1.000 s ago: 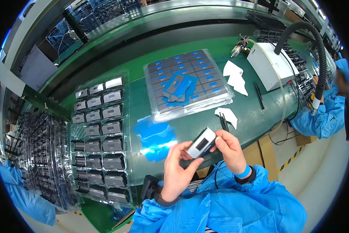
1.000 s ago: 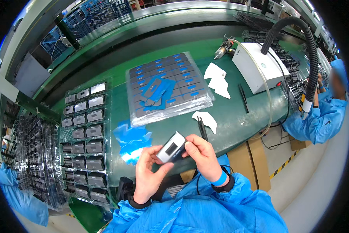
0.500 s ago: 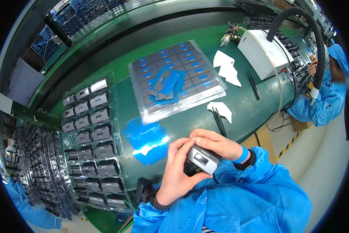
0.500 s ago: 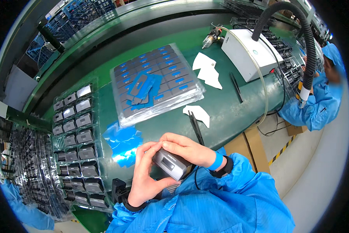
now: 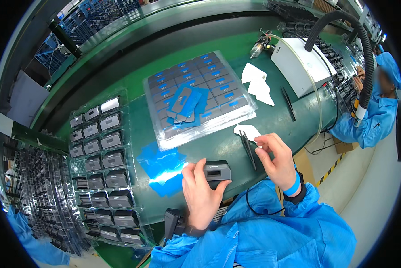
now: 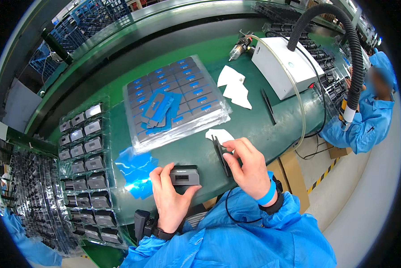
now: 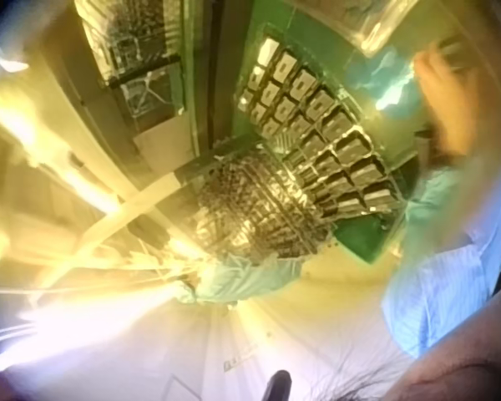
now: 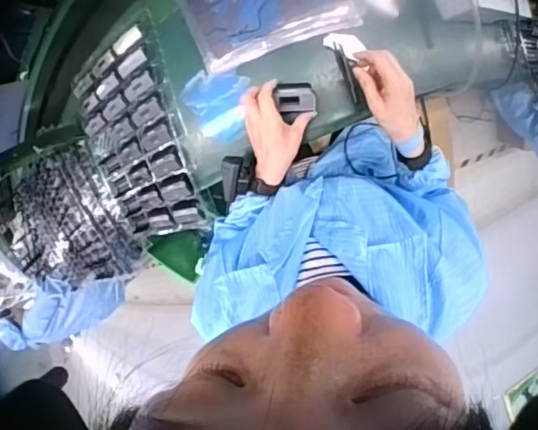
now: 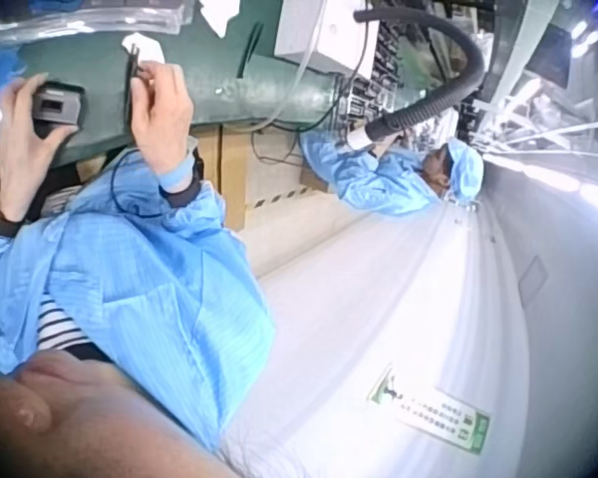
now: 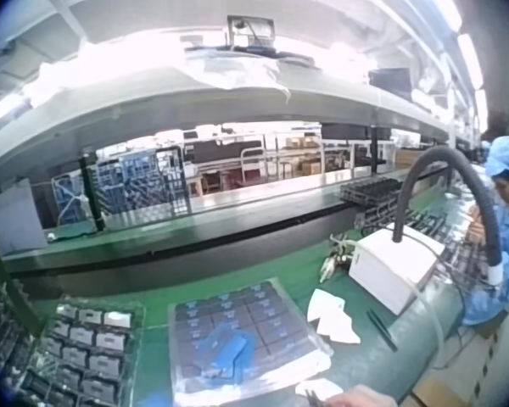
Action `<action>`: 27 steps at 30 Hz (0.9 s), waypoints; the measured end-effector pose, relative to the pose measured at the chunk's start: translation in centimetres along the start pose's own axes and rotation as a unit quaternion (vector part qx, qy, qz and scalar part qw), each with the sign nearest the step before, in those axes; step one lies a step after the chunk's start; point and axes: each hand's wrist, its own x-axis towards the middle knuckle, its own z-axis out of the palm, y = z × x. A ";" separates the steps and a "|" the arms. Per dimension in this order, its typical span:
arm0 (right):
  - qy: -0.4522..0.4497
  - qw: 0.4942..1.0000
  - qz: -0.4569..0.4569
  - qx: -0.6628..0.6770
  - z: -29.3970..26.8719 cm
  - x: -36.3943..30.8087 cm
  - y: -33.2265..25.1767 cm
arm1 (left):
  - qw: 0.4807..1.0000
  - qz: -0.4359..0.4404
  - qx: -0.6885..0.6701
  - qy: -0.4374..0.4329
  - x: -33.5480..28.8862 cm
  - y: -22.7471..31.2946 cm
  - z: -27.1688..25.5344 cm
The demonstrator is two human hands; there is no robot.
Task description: Inspecting and assembling small electronic components on a factory conveyor line.
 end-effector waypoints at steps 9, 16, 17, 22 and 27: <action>-0.029 0.999 0.001 0.031 0.4 -0.3 1.0 | 0.992 0.014 -0.105 -0.066 0.3 -1.6 -0.4; -0.051 0.997 0.011 0.062 1.8 0.4 -0.1 | 0.995 -0.022 -0.093 -0.018 1.0 -1.6 -0.5; -0.046 0.998 0.003 0.042 1.9 0.1 -0.4 | 0.996 -0.008 -0.089 0.014 0.6 -1.8 -0.5; 0.037 0.998 -0.015 0.046 3.1 -2.6 3.3 | 0.992 0.014 -0.125 -0.007 -0.3 -2.0 2.0; -0.016 0.997 -0.046 -0.065 2.3 -1.9 -0.2 | 0.978 0.035 -0.204 0.018 -1.3 -2.3 2.0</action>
